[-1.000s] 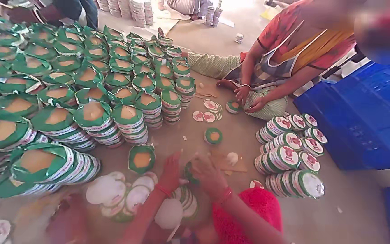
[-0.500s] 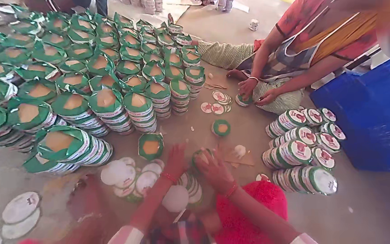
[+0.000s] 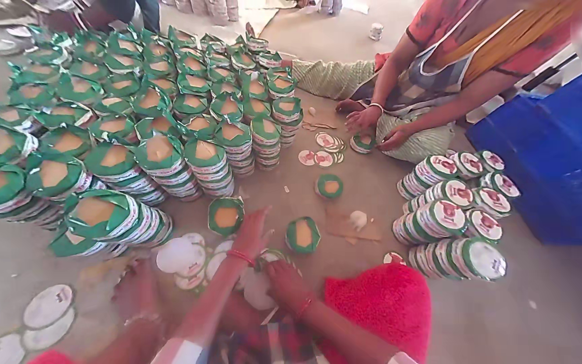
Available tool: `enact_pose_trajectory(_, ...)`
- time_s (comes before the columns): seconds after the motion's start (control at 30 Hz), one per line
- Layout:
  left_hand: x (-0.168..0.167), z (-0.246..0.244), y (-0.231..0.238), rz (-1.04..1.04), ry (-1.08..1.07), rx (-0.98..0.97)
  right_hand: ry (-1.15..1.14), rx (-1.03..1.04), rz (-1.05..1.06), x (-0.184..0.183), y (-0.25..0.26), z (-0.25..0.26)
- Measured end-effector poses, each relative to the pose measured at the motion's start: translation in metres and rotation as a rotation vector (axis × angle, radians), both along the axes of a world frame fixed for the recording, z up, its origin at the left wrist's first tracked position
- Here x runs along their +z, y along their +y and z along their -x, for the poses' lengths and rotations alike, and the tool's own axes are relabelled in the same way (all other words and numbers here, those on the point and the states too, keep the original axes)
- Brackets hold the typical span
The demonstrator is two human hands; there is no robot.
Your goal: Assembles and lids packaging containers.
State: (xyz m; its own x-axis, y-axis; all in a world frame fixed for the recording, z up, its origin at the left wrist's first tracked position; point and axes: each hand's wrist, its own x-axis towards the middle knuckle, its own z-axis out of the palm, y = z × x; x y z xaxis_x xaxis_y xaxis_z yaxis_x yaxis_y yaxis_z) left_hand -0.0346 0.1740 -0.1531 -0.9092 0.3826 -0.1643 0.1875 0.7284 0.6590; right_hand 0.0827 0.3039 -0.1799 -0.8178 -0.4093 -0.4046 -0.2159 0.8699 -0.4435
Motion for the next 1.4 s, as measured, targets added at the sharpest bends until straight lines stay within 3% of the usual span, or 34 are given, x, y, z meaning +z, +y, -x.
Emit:
enact_pose_trajectory(0.1, 0.004, 0.002, -0.003, -0.093, -0.031, 0.039, -0.034, -0.110, 0.062, 0.013, 0.007, 0.002)
enact_pose_trajectory(0.2, 0.001, 0.004, -0.005, -0.200, -0.054, 0.058, -0.060, -0.213, 0.347, 0.026, 0.030, 0.006)
enact_pose_trajectory(0.27, -0.002, 0.005, -0.005, -0.234, -0.063, 0.058, 0.025, -0.262, 0.536, 0.032, 0.045, 0.014)
enact_pose_trajectory(0.33, -0.005, 0.005, -0.003, -0.294, -0.048, 0.074, 0.209, -0.349, 0.594, 0.051, 0.060, 0.030)
enact_pose_trajectory(0.43, -0.010, 0.002, 0.005, -0.427, -0.091, 0.152, 0.583, -0.459, 0.508, 0.071, 0.085, 0.067)
enact_pose_trajectory(0.5, -0.013, 0.000, 0.014, -0.492, -0.180, 0.202, 0.765, -0.369, 0.428, 0.067, 0.099, 0.090)
enact_pose_trajectory(0.67, -0.020, -0.004, 0.031, -0.613, -0.462, 0.321, 0.618, -0.019, 0.152, 0.045, 0.097, 0.091)
enact_pose_trajectory(0.77, -0.025, -0.009, 0.037, -0.652, -0.527, 0.334, 0.655, 0.052, 0.157, 0.033, 0.099, 0.077)
enact_pose_trajectory(1.2, -0.031, -0.011, 0.060, -0.533, -0.488, 0.365, 0.695, 0.202, 0.113, 0.025, 0.110, 0.062)
enact_pose_trajectory(1.4, -0.030, -0.012, 0.061, -0.528, -0.511, 0.368, 0.537, 0.040, 0.220, 0.032, 0.110, 0.068)
